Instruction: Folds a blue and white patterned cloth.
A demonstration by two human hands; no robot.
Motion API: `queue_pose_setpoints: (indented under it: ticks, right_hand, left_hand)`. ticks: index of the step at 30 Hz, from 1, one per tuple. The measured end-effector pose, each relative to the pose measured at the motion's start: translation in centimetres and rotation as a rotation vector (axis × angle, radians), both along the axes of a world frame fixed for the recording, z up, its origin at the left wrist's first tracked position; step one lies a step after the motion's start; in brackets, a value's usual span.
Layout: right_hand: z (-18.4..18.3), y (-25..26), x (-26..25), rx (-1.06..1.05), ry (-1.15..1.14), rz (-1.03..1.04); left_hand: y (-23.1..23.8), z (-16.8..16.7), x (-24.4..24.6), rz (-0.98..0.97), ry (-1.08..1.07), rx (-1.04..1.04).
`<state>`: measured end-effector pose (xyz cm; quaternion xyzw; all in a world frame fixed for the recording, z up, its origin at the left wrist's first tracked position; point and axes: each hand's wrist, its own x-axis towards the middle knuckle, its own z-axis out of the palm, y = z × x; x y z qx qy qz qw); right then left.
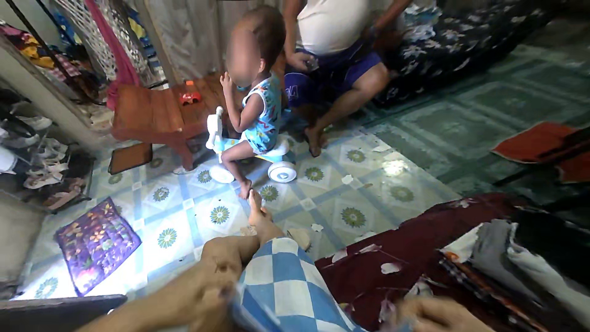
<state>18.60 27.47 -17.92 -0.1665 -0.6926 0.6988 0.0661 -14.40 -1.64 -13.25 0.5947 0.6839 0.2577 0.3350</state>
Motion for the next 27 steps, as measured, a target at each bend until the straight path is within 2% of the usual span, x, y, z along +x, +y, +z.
queue_pose_setpoints:
  ticks: [2,4,5,7,8,10,12,14,17,19,20,22,25,27]
  right_hand:
    - [-3.6,0.9,-3.7,-0.23,0.019,-0.321]
    - [-7.9,1.1,-6.1,-0.374,-0.101,-0.501]
    - [-9.7,0.6,-6.8,-0.39,-0.207,-0.516]
    - [-12.3,-1.4,-6.7,-0.347,-0.351,-0.454]
    - [-12.8,-2.5,-6.3,-0.33,-0.395,-0.423]
    - [-12.8,-3.4,-5.4,-0.356,-0.455,-0.449]
    - [-12.2,-3.1,-4.9,-0.349,-0.488,-0.536]
    - [-11.2,-3.1,-5.4,-0.259,-0.441,-0.637]
    - [-9.9,-3.5,-7.0,-0.053,-0.238,-0.719]
    - [-10.2,-3.3,-8.3,0.04,-0.15,-0.766]
    - [-10.9,-3.2,-8.7,0.068,-0.152,-0.779]
    - [-13.2,-2.9,-8.9,0.075,-0.252,-0.756]
    - [-15.3,-3.1,-7.9,-0.093,-0.505,-0.617]
    - [-15.4,-3.2,-6.7,-0.144,-0.559,-0.562]
  left_hand:
    - [3.3,-2.2,-2.5,0.273,-0.281,-0.129]
    - [5.3,-7.2,-3.6,0.545,-0.535,-0.21]
    - [5.7,-10.5,-3.5,0.646,-0.582,-0.214]
    - [5.4,-16.5,-2.1,0.743,-0.529,-0.166]
    - [5.0,-18.0,-0.6,0.747,-0.535,-0.194]
    - [5.0,-18.3,2.5,0.831,-0.673,-0.395]
    - [5.5,-17.1,4.1,0.944,-0.716,-0.444]
    - [5.8,-15.3,4.1,1.018,-0.675,-0.289]
    - [6.1,-13.8,3.9,1.021,-0.41,0.195]
    - [7.0,-13.3,3.8,1.017,-0.28,0.322]
    - [7.3,-13.3,3.8,1.017,-0.26,0.273]
    - [7.3,-14.9,3.2,0.958,-0.383,0.035]
    - [6.6,-18.1,3.4,0.911,-0.613,-0.281]
    - [5.6,-18.2,4.2,0.9,-0.718,-0.437]
